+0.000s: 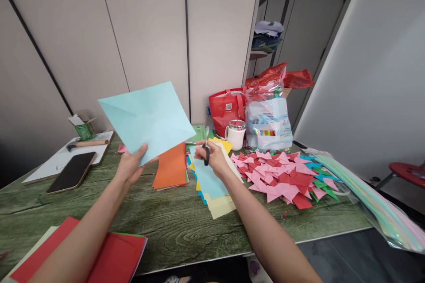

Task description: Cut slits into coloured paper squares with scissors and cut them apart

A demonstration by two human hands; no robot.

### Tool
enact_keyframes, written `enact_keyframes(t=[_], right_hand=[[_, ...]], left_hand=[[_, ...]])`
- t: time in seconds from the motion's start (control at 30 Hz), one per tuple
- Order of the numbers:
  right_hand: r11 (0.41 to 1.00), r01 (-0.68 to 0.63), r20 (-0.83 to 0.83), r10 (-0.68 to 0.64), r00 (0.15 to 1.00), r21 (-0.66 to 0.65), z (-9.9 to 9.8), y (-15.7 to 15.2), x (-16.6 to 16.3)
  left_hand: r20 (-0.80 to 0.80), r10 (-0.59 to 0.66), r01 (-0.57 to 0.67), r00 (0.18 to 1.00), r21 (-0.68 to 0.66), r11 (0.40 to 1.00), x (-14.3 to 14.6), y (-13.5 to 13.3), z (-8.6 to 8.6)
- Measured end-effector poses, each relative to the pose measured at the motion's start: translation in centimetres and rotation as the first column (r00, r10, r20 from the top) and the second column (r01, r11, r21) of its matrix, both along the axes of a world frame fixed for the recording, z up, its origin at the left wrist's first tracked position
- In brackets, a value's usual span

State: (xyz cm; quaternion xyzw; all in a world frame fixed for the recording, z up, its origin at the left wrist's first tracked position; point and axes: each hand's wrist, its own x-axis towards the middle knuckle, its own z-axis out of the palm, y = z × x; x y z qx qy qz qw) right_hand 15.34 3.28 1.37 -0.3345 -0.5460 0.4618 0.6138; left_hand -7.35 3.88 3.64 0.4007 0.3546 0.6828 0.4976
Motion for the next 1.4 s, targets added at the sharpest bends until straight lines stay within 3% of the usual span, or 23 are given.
enact_keyframes(t=[0.1, 0.23, 0.4, 0.57, 0.97, 1.4], right_hand=[[0.937, -0.341, 0.130, 0.347, 0.929, -0.069, -0.1, -1.5, -1.6], [0.887, -0.435, 0.172, 0.459, 0.872, -0.156, -1.4, -2.7, -3.8], [0.914, -0.374, 0.141, 0.395, 0.908, -0.155, -2.8, -3.1, -5.3], [0.946, -0.292, 0.093, 0.307, 0.947, -0.143, -2.9, -3.3, -5.6], [0.931, -0.313, 0.005, 0.320, 0.948, -0.187, -3.0, -3.5, -5.5], [0.934, -0.306, 0.030, 0.317, 0.948, -0.183, -2.9, -3.6, -5.5]], left_hand=[[0.034, 0.035, -0.037, 0.999, 0.068, 0.997, -0.2, 0.1, 0.2], [0.009, 0.001, -0.002, 1.000, 0.058, 0.998, -0.2, 0.0, 0.1], [-0.070, -0.085, 0.087, 0.994, 0.026, 0.996, 0.2, -0.2, -0.2], [-0.138, -0.149, 0.152, 0.979, 0.009, 0.988, 0.7, -0.8, -0.2], [-0.194, -0.145, 0.148, 0.970, 0.005, 0.989, 0.7, -0.9, -0.1], [-0.197, -0.128, 0.132, 0.972, 0.004, 0.991, 0.7, -0.8, -0.2]])
